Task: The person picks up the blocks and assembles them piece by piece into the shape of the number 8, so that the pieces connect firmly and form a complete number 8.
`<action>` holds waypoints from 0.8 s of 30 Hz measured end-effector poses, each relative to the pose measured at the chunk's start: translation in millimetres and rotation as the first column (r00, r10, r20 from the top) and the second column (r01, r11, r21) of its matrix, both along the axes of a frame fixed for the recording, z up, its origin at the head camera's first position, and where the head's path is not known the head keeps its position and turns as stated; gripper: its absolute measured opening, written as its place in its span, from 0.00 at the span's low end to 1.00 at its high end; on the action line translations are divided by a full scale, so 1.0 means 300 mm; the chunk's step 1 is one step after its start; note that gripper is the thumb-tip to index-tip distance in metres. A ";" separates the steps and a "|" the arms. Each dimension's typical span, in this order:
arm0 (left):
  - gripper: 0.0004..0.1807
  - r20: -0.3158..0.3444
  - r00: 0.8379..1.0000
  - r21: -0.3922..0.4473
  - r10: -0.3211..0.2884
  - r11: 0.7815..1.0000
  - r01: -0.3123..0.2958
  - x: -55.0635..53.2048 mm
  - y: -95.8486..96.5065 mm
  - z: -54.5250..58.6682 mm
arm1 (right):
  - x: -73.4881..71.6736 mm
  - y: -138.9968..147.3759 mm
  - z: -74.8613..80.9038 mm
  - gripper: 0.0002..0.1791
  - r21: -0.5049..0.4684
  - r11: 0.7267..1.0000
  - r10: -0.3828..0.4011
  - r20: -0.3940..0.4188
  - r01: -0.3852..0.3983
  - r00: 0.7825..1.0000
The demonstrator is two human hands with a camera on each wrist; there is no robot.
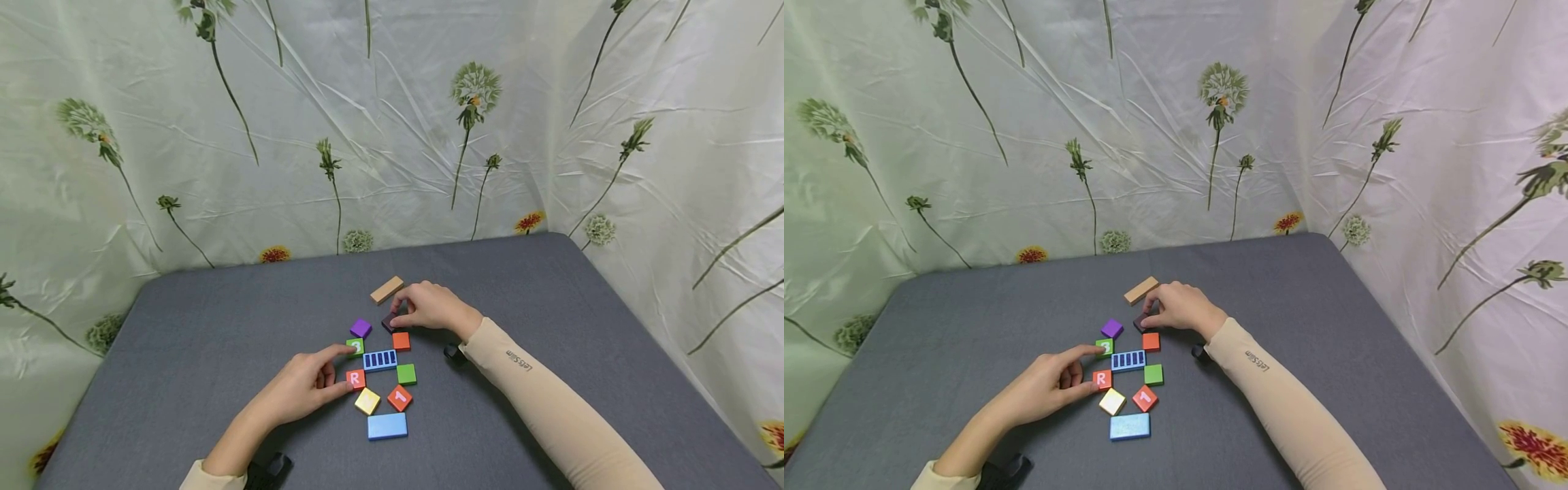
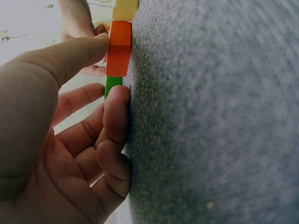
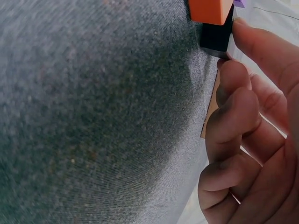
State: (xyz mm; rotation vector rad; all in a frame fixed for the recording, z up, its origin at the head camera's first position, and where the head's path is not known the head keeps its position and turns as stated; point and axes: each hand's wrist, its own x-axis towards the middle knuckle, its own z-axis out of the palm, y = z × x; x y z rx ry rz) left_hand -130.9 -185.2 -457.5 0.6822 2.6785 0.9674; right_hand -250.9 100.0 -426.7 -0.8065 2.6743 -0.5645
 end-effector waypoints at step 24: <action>0.26 0.003 1.000 -0.003 0.002 1.000 -0.002 0.002 0.003 0.008 | -0.002 0.001 -0.001 0.14 -0.002 1.000 0.013 0.020 -0.013 1.000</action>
